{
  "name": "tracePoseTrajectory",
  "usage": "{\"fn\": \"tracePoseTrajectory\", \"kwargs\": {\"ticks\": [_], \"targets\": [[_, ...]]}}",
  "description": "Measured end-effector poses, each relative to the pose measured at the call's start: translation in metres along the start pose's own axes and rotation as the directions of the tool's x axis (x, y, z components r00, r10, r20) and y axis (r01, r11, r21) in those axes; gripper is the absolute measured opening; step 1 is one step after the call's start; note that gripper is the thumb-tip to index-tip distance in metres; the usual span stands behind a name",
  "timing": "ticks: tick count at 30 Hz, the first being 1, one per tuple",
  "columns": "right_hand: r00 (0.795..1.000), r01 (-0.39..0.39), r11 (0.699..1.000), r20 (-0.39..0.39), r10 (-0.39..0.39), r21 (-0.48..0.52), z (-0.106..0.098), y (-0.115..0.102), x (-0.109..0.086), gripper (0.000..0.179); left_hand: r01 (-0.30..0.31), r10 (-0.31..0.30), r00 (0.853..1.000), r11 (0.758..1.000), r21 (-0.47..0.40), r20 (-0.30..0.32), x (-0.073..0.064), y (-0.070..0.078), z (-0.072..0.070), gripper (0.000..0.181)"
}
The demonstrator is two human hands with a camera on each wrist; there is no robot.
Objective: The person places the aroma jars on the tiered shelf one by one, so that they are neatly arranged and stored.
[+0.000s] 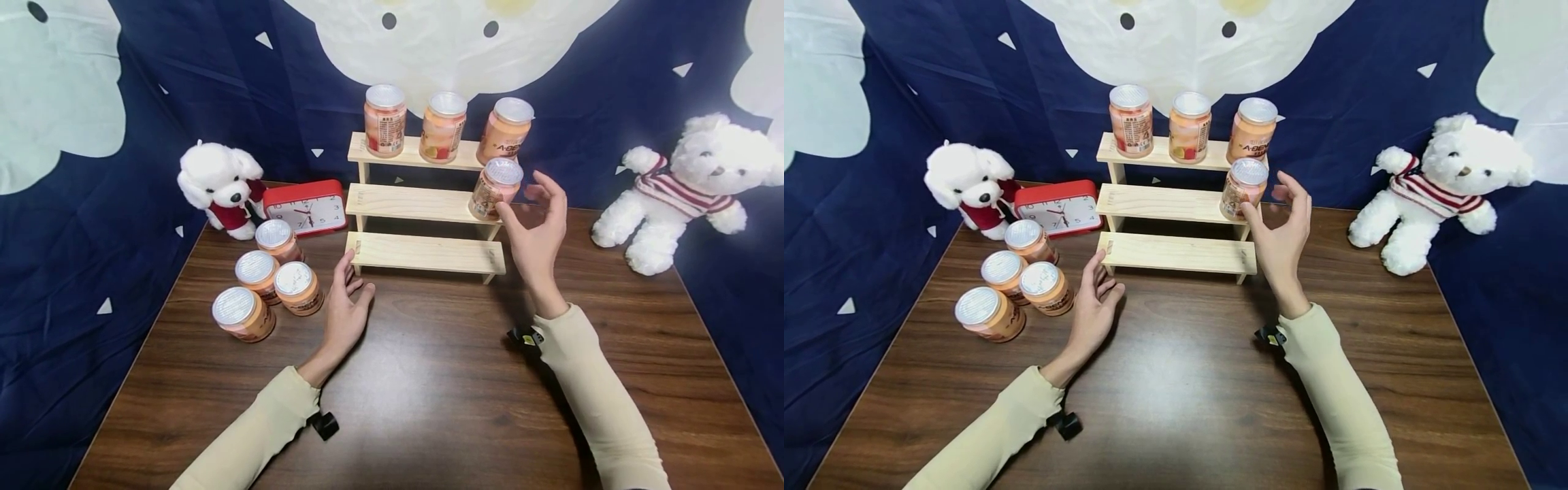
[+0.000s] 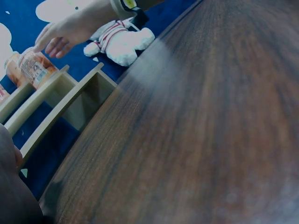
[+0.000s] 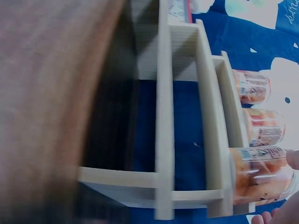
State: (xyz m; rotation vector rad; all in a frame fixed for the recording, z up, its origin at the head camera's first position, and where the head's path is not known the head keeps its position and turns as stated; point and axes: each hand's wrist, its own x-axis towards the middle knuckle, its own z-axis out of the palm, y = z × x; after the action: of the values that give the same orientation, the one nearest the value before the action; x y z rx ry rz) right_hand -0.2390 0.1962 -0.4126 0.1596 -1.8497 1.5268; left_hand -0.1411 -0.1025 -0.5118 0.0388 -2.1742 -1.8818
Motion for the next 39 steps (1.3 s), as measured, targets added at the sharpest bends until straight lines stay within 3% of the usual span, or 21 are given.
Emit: {"fn": "tracePoseTrajectory", "kwargs": {"ticks": [9,17,21,28,39], "targets": [[0.992,-0.125,0.985,0.021,0.124,0.117,-0.011,0.016,-0.025,0.062,-0.003,0.003,1.0,1.0,0.005,-0.002,0.0,-0.001,0.0,0.074],[0.97,-0.234,0.968,0.081,0.227,0.089,-0.02,0.019,-0.045,0.059,-0.017,0.017,1.0,1.0,-0.001,-0.004,0.0,0.001,0.001,0.073],[0.951,-0.298,0.952,0.11,0.289,0.068,-0.026,0.021,-0.054,0.057,-0.016,0.016,1.0,1.0,-0.004,-0.002,0.0,0.001,0.001,0.073],[0.898,-0.431,0.898,0.135,0.419,0.082,-0.031,0.027,-0.063,0.047,-0.035,0.035,0.999,0.999,0.0,-0.007,0.0,-0.001,0.001,0.073],[0.833,-0.539,0.833,0.228,0.504,0.126,-0.039,0.044,-0.08,0.032,-0.038,0.038,0.999,0.999,-0.008,-0.013,0.0,-0.004,0.002,0.072]]}}
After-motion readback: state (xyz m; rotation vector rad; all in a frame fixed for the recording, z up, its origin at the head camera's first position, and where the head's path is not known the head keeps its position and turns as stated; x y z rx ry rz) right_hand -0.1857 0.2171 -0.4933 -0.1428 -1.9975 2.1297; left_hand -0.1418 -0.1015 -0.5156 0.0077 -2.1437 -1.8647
